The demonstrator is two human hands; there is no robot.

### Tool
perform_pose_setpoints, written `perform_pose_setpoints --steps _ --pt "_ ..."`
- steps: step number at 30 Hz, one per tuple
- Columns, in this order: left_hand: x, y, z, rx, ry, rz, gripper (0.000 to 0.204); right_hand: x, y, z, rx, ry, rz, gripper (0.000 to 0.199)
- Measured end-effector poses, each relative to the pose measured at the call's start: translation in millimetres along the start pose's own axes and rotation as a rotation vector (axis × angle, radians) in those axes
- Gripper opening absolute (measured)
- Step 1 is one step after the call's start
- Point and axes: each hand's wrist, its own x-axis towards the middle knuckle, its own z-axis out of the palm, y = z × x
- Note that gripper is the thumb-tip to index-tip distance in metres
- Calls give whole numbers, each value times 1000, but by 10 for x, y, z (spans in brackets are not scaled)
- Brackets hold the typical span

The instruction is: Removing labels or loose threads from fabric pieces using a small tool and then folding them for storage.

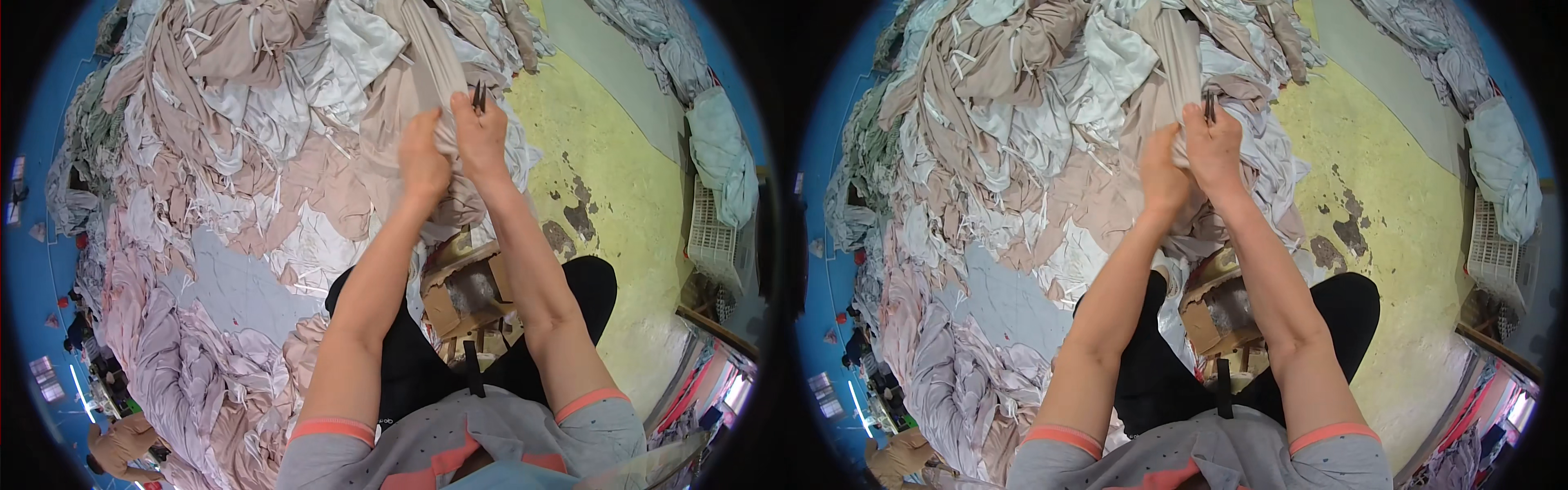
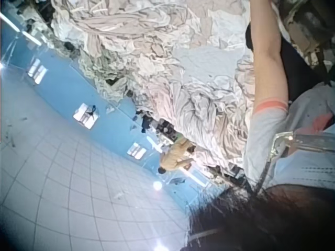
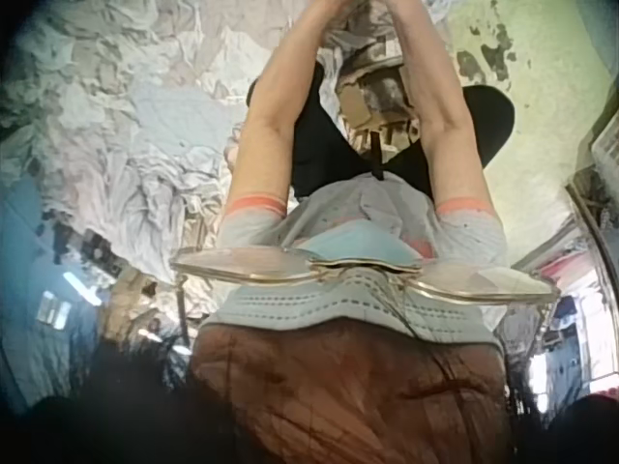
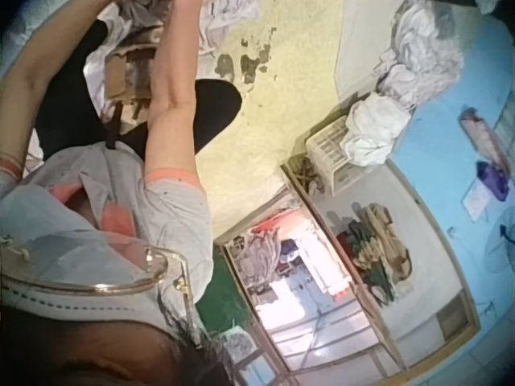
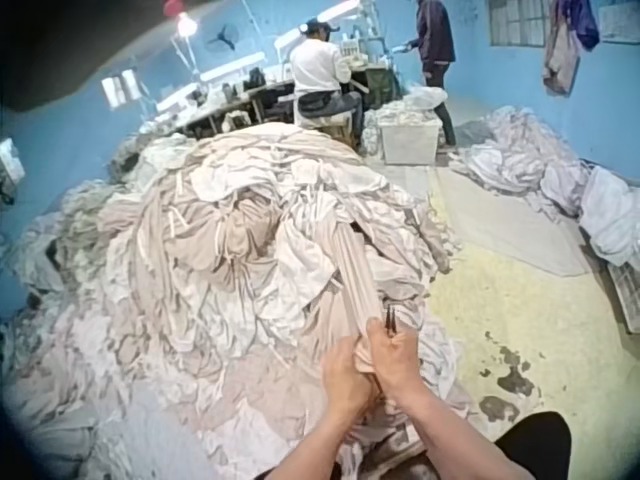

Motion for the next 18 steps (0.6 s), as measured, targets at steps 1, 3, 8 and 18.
perform_pose_setpoints --steps 1,3,8,18 --pt "90 15 10 -36 56 -60 40 67 97 -2 75 55 15 29" --pt "289 57 -235 6 183 -1 26 191 135 -119 -135 -78 53 28" --pt "556 -1125 -993 853 -27 131 14 575 194 -1041 -313 -346 266 28" --pt "-379 -1111 958 -20 -605 -438 39 -141 -232 -2062 88 76 657 17"
